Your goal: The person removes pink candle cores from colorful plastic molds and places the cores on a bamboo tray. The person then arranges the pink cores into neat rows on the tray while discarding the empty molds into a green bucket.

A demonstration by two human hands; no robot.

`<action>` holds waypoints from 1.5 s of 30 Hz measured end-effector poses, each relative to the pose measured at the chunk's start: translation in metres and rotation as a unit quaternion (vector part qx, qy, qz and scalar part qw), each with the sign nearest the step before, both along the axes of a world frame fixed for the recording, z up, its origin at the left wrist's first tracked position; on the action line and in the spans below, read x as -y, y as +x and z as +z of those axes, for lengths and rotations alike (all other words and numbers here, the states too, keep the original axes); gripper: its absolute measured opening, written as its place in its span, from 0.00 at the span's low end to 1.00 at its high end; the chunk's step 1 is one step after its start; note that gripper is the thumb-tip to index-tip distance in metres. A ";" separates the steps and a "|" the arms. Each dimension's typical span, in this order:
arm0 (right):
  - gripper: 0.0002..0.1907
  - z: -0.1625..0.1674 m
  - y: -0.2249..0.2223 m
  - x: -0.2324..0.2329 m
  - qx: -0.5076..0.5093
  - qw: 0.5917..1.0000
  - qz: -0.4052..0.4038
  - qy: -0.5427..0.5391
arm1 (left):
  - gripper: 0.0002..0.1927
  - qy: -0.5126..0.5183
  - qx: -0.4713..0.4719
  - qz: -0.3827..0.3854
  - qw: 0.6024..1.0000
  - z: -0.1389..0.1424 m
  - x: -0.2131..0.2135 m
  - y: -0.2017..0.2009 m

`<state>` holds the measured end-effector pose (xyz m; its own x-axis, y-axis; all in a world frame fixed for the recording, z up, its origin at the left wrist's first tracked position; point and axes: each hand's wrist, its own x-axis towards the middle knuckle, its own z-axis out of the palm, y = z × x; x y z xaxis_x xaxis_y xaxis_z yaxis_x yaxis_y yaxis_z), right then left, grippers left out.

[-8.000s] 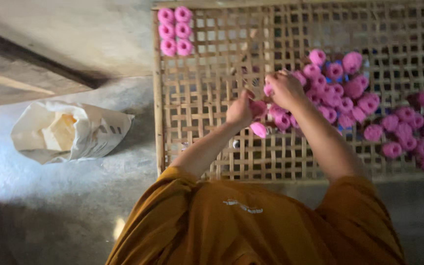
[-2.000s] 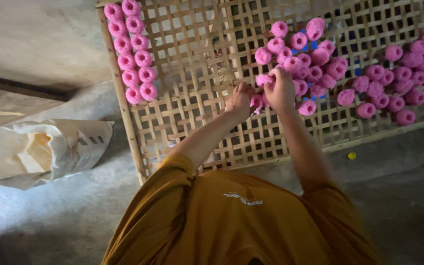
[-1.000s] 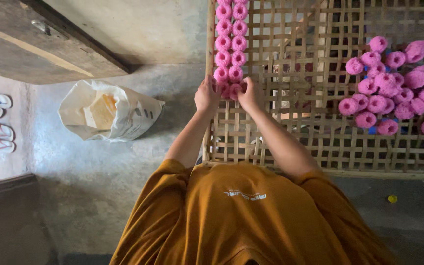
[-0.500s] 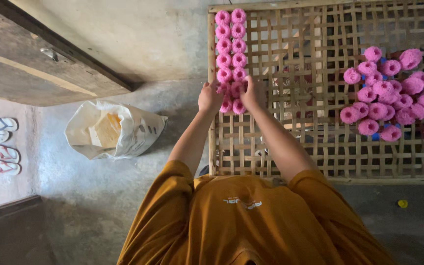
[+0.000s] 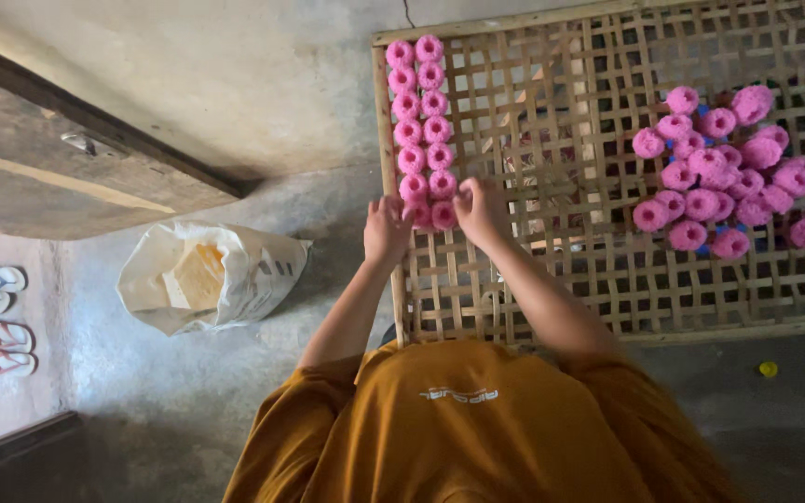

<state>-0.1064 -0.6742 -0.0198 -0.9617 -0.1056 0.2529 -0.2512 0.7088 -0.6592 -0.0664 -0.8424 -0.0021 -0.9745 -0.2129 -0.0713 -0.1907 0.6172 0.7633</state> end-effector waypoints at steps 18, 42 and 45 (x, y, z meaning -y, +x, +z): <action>0.20 0.010 0.044 -0.273 -0.046 0.937 -0.191 0.289 | 0.14 -0.039 -0.121 -0.057 0.990 -0.004 -0.049 0.034; 0.17 0.032 0.027 -0.348 0.036 0.901 -0.070 0.427 | 0.18 0.020 0.048 -0.169 0.984 -0.038 -0.092 0.075; 0.13 0.027 0.024 -0.313 -0.037 0.940 -0.054 0.336 | 0.22 -0.026 0.085 -0.066 0.994 -0.023 -0.037 0.077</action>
